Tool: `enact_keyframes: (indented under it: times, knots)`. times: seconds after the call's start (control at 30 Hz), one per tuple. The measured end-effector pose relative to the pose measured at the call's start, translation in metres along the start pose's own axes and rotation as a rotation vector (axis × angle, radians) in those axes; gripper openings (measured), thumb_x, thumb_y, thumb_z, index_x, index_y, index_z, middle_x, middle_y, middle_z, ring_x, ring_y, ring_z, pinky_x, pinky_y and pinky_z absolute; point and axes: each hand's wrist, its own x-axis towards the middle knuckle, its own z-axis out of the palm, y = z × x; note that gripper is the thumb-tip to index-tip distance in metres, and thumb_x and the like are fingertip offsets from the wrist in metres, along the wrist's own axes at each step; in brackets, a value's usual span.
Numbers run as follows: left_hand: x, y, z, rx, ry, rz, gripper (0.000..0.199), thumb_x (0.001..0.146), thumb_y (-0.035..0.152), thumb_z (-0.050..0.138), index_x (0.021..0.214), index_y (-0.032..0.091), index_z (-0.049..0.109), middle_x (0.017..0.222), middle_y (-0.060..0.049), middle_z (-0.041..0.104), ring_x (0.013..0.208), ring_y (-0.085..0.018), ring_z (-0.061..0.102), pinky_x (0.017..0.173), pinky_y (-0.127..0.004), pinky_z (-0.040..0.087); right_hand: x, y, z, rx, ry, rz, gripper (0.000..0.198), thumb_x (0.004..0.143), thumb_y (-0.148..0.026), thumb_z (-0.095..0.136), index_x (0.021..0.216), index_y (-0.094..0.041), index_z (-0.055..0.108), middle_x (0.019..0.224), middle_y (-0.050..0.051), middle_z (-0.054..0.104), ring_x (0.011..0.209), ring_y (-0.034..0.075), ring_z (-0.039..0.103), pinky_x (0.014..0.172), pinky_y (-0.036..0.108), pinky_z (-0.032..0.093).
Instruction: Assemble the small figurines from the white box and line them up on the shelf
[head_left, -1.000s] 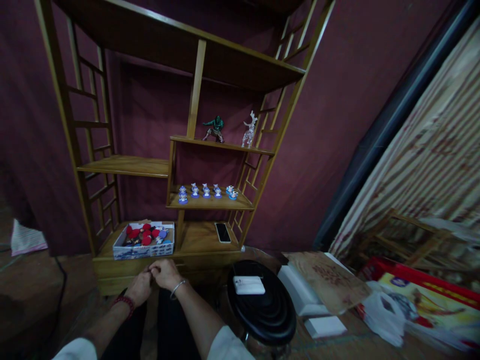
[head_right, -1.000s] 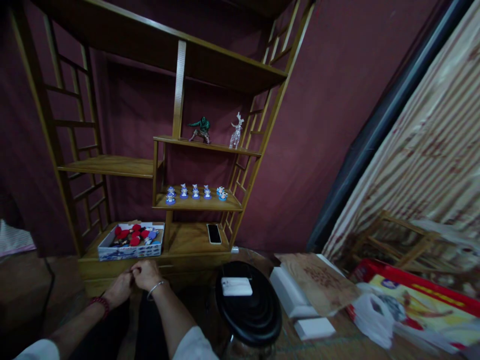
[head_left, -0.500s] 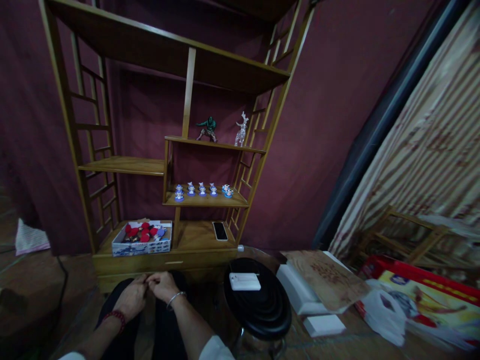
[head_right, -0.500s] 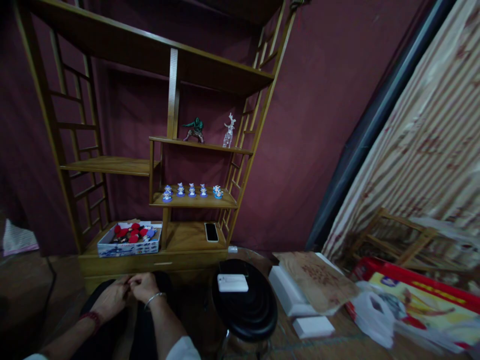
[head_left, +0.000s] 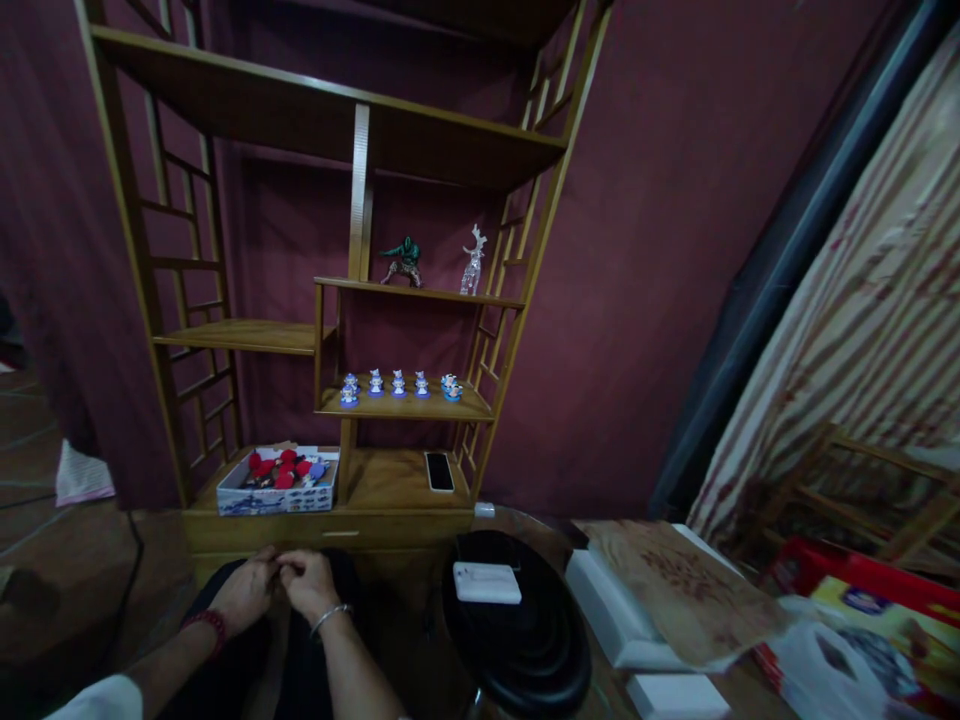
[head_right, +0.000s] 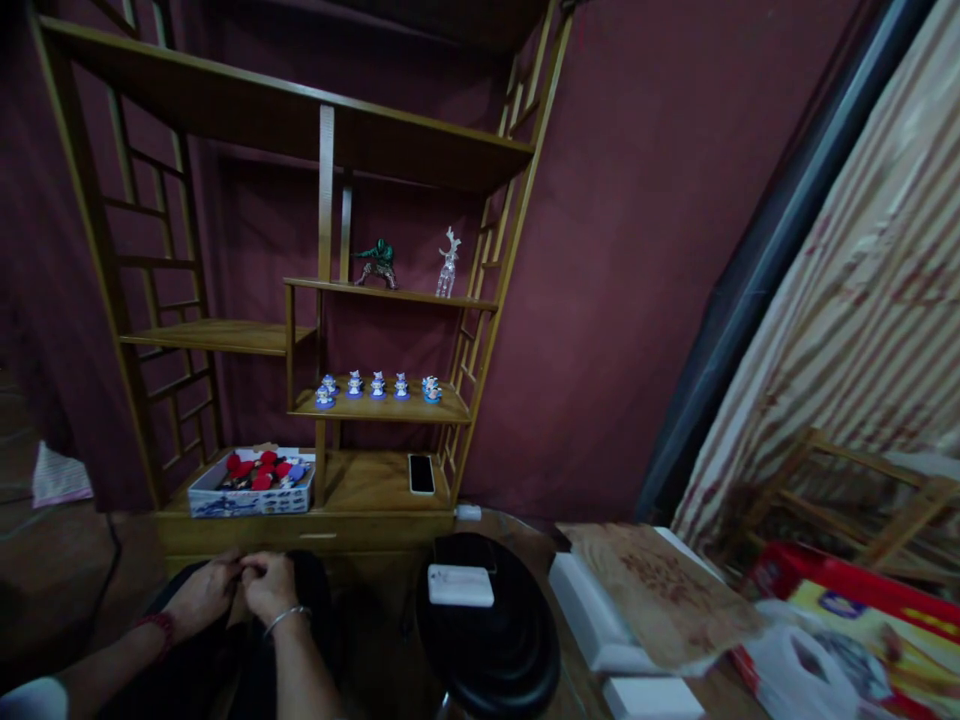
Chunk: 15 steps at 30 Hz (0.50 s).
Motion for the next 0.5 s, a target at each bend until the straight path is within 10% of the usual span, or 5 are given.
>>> enact_keyframes:
  times: [0.5]
  knots:
    - [0.058,-0.010,-0.010,0.063,0.116,-0.086,0.053,0.063,0.005,0.041,0.114,0.011,0.050,0.128,-0.011,0.045,0.124,-0.022,0.032,0.103,-0.036,0.026,0.049,-0.003,-0.023,-0.150,0.099,0.010,0.045,0.071,-0.013,0.045,0.113,-0.022,0.055,0.116,0.002,0.057,0.111,0.016,0.049,0.097,0.028,0.036]
